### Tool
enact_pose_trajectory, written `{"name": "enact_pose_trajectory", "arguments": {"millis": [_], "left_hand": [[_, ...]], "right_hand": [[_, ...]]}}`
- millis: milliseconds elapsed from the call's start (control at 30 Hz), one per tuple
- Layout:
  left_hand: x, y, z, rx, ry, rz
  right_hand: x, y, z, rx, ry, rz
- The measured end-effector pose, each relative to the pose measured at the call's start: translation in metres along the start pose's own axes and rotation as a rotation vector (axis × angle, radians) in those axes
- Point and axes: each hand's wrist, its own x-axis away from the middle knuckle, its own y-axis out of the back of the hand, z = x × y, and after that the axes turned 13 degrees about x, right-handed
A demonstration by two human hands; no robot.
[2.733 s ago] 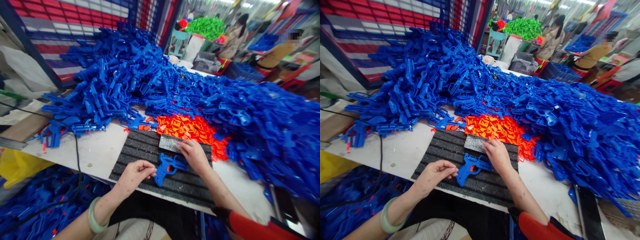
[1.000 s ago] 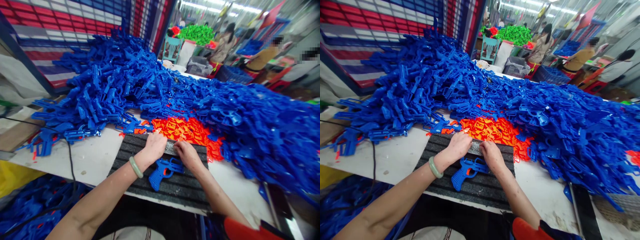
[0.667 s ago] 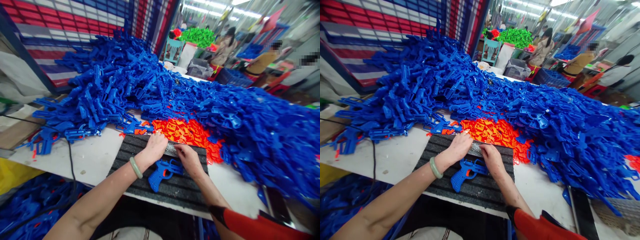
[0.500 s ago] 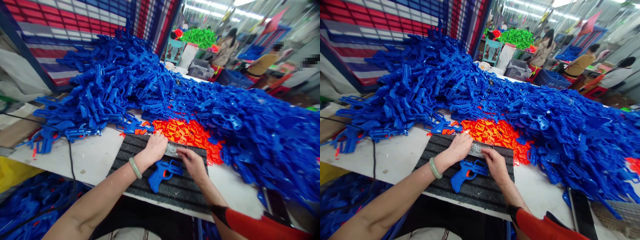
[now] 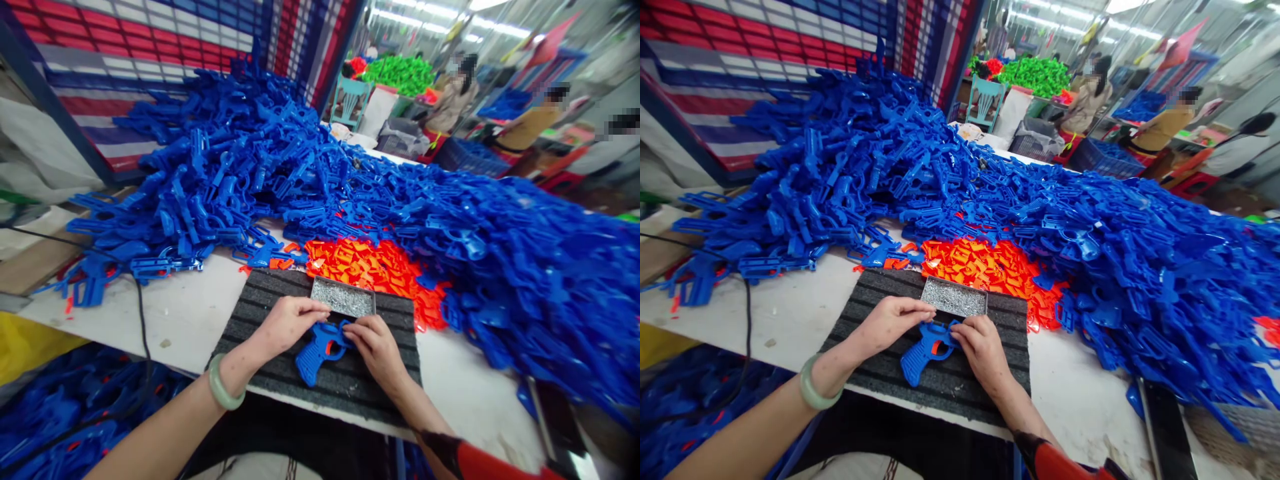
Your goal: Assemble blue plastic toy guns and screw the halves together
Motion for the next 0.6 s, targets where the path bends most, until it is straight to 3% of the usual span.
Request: {"name": "enact_pose_trajectory", "arguments": {"millis": [167, 367, 600], "left_hand": [[0.024, 0.005, 0.006, 0.199, 0.137, -0.099], [0.040, 0.009, 0.011, 0.181, 0.144, -0.127], [0.042, 0.009, 0.018, 0.183, 0.146, -0.164]], "right_hand": [[0.005, -0.004, 0.005, 0.024, -0.022, 0.021], [0.007, -0.007, 0.006, -0.005, -0.064, -0.004], [0.010, -0.008, 0.009, 0.005, -0.087, -0.002]]}}
